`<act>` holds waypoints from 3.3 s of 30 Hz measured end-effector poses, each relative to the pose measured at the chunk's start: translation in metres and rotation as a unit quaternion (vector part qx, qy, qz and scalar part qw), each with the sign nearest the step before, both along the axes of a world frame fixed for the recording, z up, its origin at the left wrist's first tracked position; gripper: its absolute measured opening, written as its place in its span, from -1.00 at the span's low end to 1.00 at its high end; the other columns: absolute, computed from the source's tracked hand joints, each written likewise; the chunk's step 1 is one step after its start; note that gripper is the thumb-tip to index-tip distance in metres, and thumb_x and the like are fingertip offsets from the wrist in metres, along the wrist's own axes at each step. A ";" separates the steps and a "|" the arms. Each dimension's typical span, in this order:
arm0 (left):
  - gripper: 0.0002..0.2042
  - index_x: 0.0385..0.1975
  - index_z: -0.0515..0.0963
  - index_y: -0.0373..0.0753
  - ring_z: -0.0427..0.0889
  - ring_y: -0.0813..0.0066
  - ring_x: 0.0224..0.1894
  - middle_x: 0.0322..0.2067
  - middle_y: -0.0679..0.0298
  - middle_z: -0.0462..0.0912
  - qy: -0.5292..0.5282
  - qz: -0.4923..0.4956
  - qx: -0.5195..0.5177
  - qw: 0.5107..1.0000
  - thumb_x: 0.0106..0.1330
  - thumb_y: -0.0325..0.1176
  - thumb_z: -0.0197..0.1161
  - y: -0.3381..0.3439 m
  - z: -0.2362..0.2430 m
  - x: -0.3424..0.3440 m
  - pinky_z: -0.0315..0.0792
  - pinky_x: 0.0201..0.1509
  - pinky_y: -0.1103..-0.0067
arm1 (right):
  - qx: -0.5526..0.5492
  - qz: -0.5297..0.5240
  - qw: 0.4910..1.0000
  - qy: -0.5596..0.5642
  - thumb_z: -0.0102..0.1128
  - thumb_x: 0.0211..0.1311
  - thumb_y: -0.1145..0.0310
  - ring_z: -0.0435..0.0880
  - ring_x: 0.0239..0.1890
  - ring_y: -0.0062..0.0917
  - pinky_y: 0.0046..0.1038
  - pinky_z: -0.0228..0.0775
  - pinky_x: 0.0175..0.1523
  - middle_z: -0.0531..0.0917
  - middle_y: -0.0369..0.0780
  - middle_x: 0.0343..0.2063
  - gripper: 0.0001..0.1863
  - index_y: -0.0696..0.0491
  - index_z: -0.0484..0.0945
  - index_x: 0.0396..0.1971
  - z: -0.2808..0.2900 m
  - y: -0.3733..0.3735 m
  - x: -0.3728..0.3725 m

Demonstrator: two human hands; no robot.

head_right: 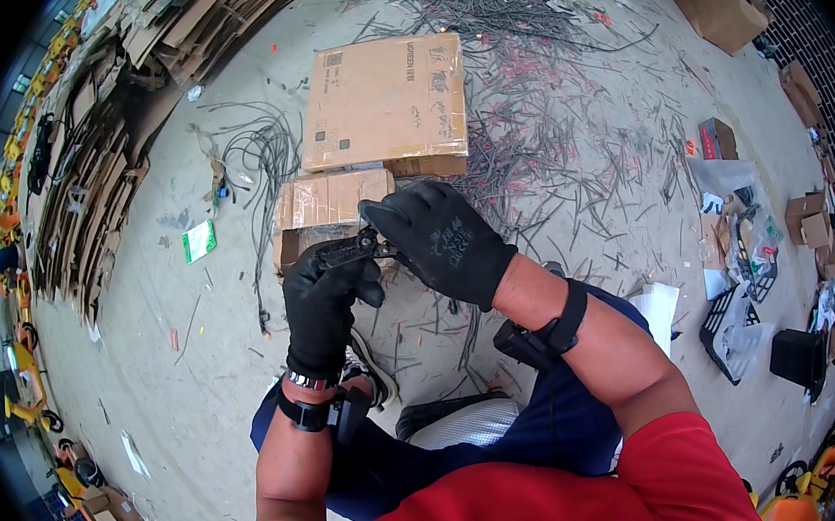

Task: The person sits on the floor and uses yellow-handled pliers to cut a black wire into small pieces. The person repeatedly picks up the wire, cuts a segment, and drops the cut piece onto a pile on the floor.

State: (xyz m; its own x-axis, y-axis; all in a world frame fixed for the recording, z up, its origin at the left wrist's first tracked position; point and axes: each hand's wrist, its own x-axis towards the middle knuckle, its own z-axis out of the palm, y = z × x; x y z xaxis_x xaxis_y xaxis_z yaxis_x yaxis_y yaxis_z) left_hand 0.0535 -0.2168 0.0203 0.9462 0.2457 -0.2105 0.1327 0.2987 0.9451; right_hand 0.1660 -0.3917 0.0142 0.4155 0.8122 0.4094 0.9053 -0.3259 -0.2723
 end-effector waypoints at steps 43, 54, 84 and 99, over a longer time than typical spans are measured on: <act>-0.86 -0.42 0.58 -0.33 0.35 0.75 -0.67 -0.67 0.44 0.46 0.014 0.044 0.011 0.999 0.31 -0.39 0.22 -0.003 0.015 -0.006 0.21 -0.61 0.71 | 0.015 0.069 0.894 0.442 0.21 0.29 0.31 0.70 -0.30 -0.26 -0.30 0.51 -0.15 0.69 -0.04 -0.33 -0.67 0.10 0.57 0.00 0.021 0.000 -0.004; -0.86 -0.42 0.59 -0.33 0.38 0.73 -0.66 -0.66 0.43 0.48 0.000 0.029 0.037 0.999 0.31 -0.38 0.24 -0.002 0.018 -0.005 0.23 -0.59 0.72 | -0.036 0.064 0.853 0.516 0.22 0.30 0.36 0.65 -0.39 -0.47 -0.38 0.50 -0.21 0.69 -0.11 -0.38 -0.65 0.11 0.55 0.06 0.024 -0.002 0.000; -0.92 -0.36 0.64 -0.33 0.26 0.82 -0.65 -0.64 0.48 0.48 -0.016 -0.025 0.049 0.998 0.26 -0.46 0.25 0.006 0.015 -0.007 0.09 -0.59 0.74 | -0.037 0.100 0.758 0.644 0.09 0.42 0.30 0.63 -0.37 -0.67 -0.53 0.49 -0.25 0.71 -0.29 -0.40 -0.75 0.13 0.62 -0.09 0.017 -0.007 0.005; -0.82 -0.37 0.62 -0.34 0.33 0.75 -0.70 -0.70 0.45 0.44 0.048 0.014 0.065 0.997 0.32 -0.34 0.21 0.000 0.014 -0.005 0.16 -0.62 0.72 | 0.014 0.015 0.981 0.194 0.25 0.27 0.32 0.71 -0.17 -0.14 -0.24 0.56 -0.11 0.69 -0.02 -0.18 -0.58 0.08 0.53 0.11 0.001 -0.002 -0.005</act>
State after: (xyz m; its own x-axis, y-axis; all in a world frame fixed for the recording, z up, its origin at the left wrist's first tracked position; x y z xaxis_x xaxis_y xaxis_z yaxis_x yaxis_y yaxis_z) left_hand 0.0488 -0.2167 0.0338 0.9158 0.3030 -0.2637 0.2167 0.1799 0.9595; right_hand 0.1606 -0.3941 0.0151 0.5210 0.8168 0.2479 0.7412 -0.2888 -0.6060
